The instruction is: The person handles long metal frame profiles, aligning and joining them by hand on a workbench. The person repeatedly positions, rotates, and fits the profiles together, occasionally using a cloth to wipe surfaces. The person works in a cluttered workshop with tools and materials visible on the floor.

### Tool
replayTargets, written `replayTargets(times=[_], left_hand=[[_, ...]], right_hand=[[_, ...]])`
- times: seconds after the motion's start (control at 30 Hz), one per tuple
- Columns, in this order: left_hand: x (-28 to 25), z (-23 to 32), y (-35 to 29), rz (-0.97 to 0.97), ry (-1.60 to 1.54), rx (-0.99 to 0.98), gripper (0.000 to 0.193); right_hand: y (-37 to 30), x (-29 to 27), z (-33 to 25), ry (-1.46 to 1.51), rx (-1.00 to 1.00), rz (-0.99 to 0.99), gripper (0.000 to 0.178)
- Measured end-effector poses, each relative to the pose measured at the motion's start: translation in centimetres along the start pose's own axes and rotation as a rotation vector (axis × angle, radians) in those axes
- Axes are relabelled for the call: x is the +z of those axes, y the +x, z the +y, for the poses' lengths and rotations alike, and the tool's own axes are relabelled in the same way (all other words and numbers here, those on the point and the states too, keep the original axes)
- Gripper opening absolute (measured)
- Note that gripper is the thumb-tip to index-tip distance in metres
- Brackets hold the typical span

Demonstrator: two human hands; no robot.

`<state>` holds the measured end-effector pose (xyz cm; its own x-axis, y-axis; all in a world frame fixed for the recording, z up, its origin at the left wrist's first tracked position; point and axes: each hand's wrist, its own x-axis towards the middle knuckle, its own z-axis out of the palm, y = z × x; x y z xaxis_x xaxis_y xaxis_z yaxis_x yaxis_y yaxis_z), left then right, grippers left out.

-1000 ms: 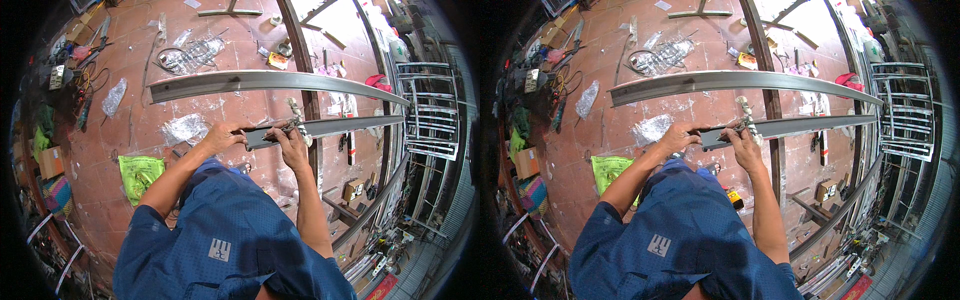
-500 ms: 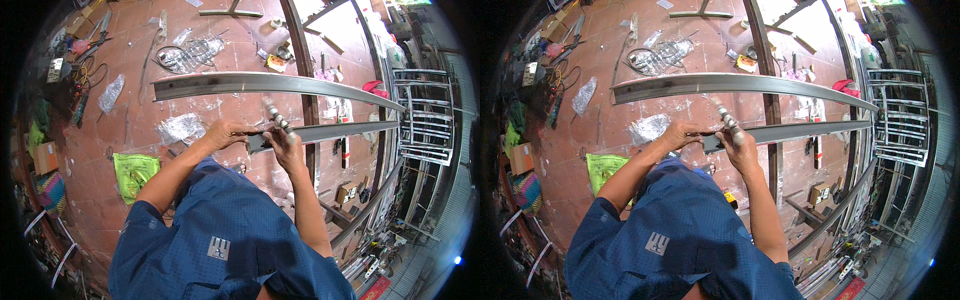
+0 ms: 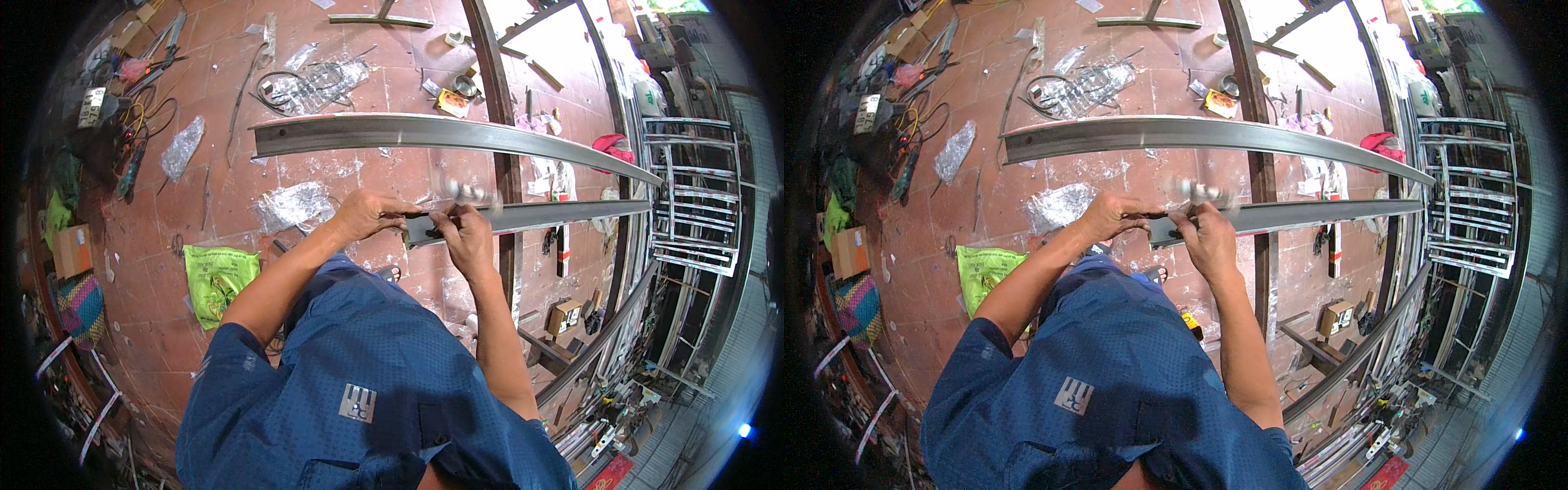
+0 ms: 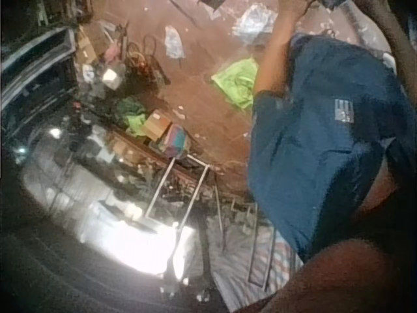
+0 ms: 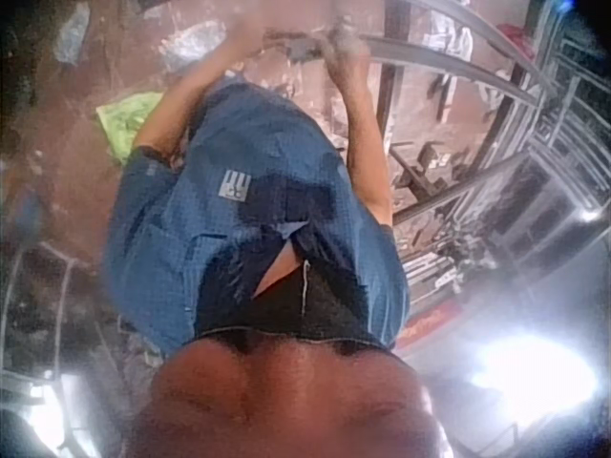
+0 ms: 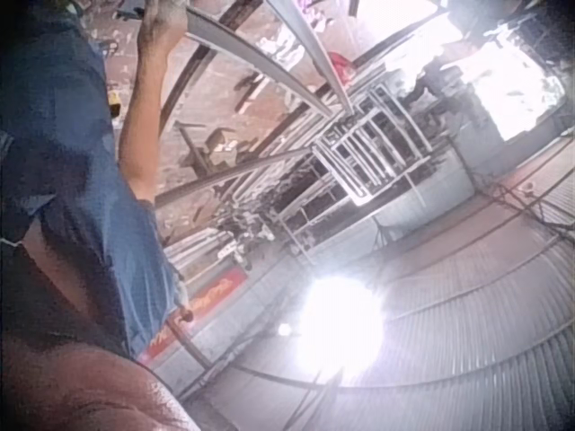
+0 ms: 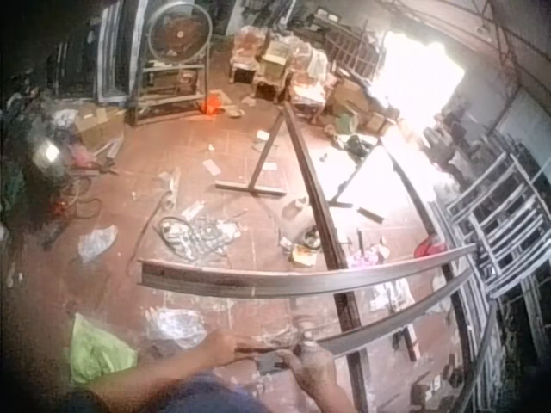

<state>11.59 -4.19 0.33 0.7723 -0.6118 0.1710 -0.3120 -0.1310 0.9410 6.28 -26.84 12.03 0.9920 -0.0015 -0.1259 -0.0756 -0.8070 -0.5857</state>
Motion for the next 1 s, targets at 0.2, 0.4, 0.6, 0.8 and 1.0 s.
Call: replayTargets(times=[0.2,0.4,0.6,0.8,1.0], left_hand=[[-0.6,0.8,0.2,-0.075,0.082,-0.066,0.039],[0.2,-0.6,-0.4,0.011,0.029,-0.002,0.039],[-0.7,0.6,0.1,-0.078,0.112,-0.006,0.037],[0.1,6.0,1.2,0.24,-0.252,-0.231,0.041],[3.6,12.3,5.6,0.399,-1.064,-0.441,0.039]], right_hand=[[-0.6,0.1,-0.5,0.105,-0.032,0.035,0.022],[-0.9,0.9,-0.9,0.101,-0.031,0.103,0.023],[-1.2,0.9,2.3,0.467,0.061,-0.052,0.015],[-1.6,2.0,2.2,0.514,0.088,0.004,0.014],[-1.4,2.0,2.2,0.565,0.02,0.058,0.019]])
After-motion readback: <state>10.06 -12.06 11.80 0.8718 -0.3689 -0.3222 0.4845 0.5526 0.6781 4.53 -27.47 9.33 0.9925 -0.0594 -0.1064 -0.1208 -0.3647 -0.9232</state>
